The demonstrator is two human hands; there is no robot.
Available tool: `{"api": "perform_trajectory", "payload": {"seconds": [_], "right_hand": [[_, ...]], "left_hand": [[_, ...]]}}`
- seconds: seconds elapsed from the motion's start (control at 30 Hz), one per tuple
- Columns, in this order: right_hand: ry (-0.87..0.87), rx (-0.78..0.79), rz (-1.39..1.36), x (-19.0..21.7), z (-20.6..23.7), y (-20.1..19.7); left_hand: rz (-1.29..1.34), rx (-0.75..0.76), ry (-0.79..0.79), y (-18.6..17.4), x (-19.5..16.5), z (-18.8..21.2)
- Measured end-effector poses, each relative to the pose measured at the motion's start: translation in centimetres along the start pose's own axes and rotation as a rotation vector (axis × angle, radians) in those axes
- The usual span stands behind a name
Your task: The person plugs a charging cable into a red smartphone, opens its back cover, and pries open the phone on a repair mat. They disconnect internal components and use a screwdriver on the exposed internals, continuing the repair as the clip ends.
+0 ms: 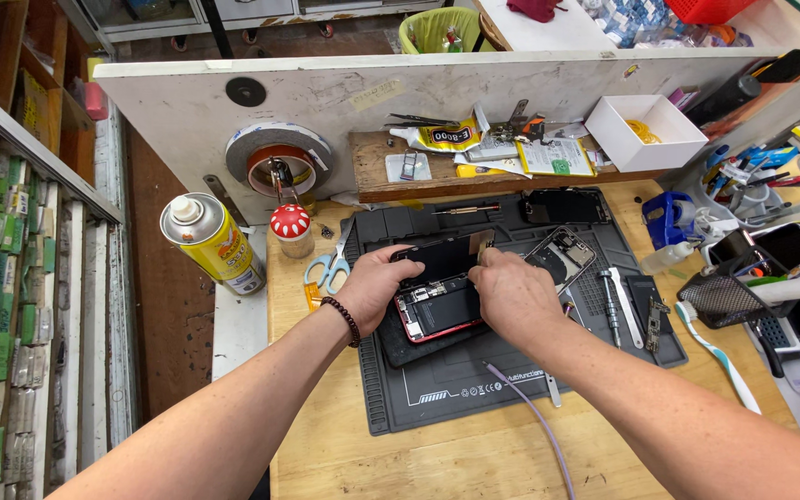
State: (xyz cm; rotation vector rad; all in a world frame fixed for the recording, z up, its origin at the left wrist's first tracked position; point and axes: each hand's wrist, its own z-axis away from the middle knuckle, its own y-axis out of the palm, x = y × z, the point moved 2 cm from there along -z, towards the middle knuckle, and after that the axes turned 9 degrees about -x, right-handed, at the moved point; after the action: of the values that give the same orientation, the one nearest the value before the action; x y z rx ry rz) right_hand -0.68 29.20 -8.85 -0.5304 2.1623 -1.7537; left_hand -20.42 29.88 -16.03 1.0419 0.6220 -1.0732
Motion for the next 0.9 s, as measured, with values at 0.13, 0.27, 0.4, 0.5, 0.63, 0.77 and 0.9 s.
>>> {"api": "perform_trajectory", "payload": {"seconds": [0.13,0.27,0.4,0.5,0.63,0.77,0.9], "right_hand": [[0.192,-0.011,-0.184,-1.7,-0.3,0.0],[0.288,-0.081,-0.246,-2.4,0.0,-0.3],[0.238,-0.044,-0.219,-1.8,0.4,-0.3],[0.156,-0.047,-0.158,-1.2,0.5,-0.4],[0.059,-0.056,-0.069,-0.4,0.2,-0.6],[-0.033,-0.034,0.014,0.5,0.2,-0.5],[-0.095,-0.041,0.037,0.7,-0.1,-0.4]], "left_hand": [[0.010,-0.029,-0.025,0.1,-0.2,0.2],[0.020,0.009,0.006,0.1,-0.3,0.1],[0.047,-0.003,-0.016,0.0,0.0,0.1],[0.032,-0.009,-0.019,-0.1,0.1,-0.1],[0.003,-0.001,-0.001,-0.2,0.3,-0.3],[0.019,0.000,0.002,-0.1,0.4,-0.4],[0.001,0.001,0.011,0.2,0.3,-0.2]]}}
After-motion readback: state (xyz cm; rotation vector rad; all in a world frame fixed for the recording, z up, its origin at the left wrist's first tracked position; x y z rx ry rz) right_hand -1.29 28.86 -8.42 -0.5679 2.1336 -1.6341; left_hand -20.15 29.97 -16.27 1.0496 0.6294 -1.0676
